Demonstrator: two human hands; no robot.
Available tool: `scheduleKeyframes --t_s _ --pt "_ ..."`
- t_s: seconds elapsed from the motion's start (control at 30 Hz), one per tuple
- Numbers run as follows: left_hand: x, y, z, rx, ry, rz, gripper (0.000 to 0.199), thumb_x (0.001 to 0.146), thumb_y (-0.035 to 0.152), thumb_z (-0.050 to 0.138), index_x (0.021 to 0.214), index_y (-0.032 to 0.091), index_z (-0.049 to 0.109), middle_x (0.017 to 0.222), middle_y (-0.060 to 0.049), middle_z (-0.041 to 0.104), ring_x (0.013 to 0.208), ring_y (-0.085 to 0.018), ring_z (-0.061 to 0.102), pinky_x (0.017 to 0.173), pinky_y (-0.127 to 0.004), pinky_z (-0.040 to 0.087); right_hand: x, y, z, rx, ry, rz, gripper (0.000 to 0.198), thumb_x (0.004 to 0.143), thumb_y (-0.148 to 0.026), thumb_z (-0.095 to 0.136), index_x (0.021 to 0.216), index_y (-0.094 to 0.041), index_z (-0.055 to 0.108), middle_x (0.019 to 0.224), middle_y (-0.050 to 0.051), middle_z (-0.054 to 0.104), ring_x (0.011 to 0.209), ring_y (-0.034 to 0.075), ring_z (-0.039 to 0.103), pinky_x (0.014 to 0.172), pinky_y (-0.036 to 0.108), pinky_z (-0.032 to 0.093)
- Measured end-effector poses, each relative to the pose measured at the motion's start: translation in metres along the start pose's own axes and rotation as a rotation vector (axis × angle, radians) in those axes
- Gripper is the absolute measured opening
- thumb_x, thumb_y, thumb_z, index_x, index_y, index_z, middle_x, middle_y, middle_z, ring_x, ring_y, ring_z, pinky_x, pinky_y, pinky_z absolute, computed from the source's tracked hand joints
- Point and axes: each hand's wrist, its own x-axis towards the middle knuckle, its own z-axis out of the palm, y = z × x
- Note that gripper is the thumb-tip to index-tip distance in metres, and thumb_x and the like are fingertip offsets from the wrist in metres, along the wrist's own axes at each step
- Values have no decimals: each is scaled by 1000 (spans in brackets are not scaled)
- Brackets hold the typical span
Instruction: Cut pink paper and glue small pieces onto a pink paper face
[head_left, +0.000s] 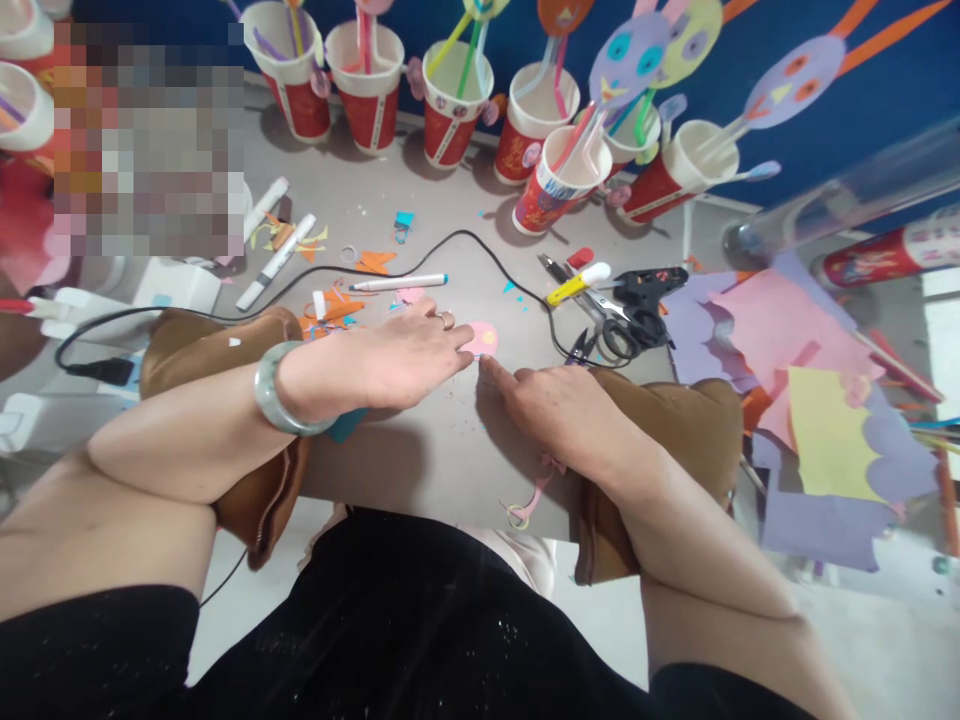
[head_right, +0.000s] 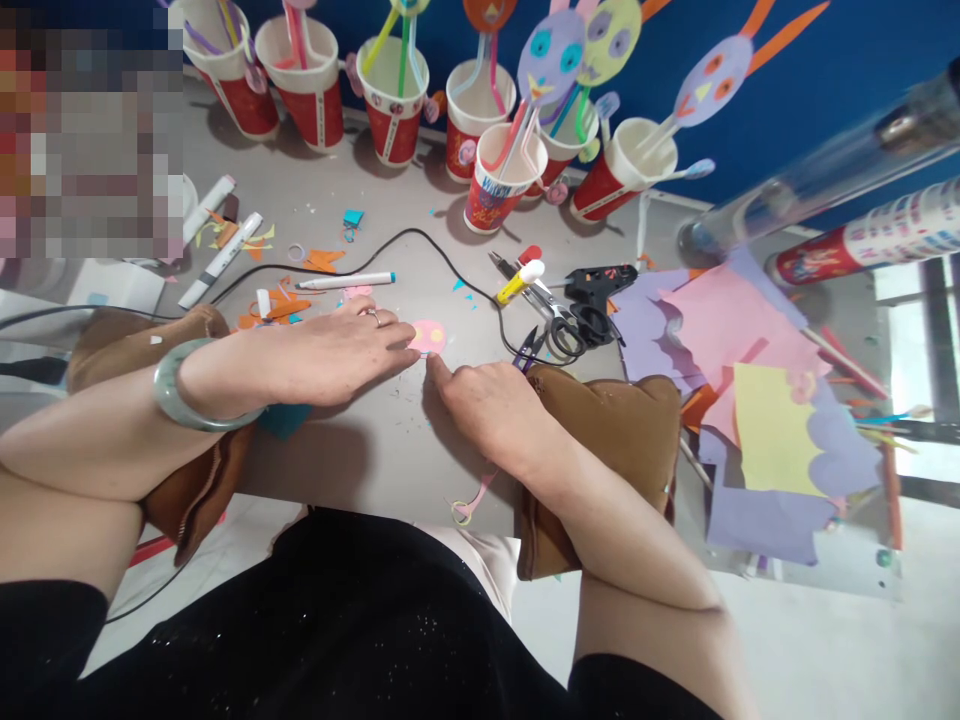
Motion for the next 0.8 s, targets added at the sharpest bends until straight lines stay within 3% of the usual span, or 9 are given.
scheduleKeyframes --t_s 0.27,0.47,0.67,0.8 --pt "-1 0 -3 -56 25 10 39 85 -7 43 109 16 65 108 -10 67 84 -22 57 82 -40 32 0 0 1 8 7 -6 59 100 -8 33 157 -12 46 81 9 78 65 20 65 58 35 20" --pt "2 2 -13 -18 -62 4 36 89 -6 41 107 14 64 107 -11 67 82 -21 55 81 -40 33 -3 -1 -3 4 6 -7 62 99 -7 35 161 -11 41 80 9 77 65 19 64 59 35 20" --pt "2 0 -2 3 -3 -1 39 90 -3 45 117 15 65 105 -11 67 87 -23 58 84 -41 35 2 0 2 24 -12 -33 64 99 -8 34 163 -12 38 84 9 78 66 20 64 58 36 21" --pt "0 -3 4 3 28 18 41 89 -3 45 117 16 67 109 -11 67 87 -23 59 86 -42 35 1 -1 2 33 0 -27 60 98 -7 34 157 -11 46 80 9 77 64 20 63 58 36 22"
